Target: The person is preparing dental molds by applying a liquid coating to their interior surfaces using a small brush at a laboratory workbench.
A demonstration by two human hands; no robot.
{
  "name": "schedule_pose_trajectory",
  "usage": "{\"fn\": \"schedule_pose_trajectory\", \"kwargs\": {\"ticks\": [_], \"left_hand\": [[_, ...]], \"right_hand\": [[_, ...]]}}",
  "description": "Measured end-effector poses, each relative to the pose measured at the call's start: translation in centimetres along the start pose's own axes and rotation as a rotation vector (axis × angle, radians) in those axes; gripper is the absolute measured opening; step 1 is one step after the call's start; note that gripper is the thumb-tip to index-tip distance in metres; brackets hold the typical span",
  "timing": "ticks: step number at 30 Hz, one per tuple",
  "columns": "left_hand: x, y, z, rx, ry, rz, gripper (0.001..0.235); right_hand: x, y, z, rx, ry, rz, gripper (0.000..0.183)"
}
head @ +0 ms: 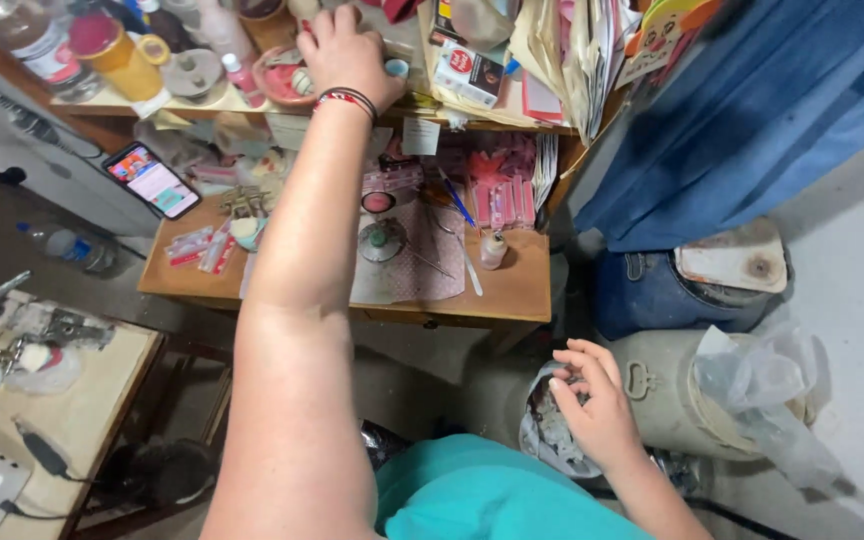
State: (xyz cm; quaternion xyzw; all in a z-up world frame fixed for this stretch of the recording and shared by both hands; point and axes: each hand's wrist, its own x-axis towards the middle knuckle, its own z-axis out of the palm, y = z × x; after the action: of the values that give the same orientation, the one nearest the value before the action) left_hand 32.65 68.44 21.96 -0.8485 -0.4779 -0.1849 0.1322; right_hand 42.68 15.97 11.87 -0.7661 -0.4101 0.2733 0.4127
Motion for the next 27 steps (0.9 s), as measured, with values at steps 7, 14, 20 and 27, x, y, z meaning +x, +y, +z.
{"fn": "schedule_pose_trajectory", "kwargs": {"ticks": [7,14,20,27], "left_hand": [[0.8,-1.0,2.9,-0.049,0.089,0.030,0.051],[-6.5,-3.3,-1.7,-0.269,0.258,0.135,0.027],[-17.8,-3.4,-8.6,-0.464,0.080,0.288,0.022],[-26.3,-3.4,-11.8,-0.624,-0.052,0.148,0.025]], "right_hand": [[2.3,-1.0,1.3,-0.005,-0.038,0.077,0.032],[7.0,2.5,5.1,-0.190,-0.408,0.082,0.032],[12.8,8.1,16.4,-0.388,-0.891,0.146,0.069],[15.1,8.5,23.4,-0.312,-0.777,0.163,0.072]]}}
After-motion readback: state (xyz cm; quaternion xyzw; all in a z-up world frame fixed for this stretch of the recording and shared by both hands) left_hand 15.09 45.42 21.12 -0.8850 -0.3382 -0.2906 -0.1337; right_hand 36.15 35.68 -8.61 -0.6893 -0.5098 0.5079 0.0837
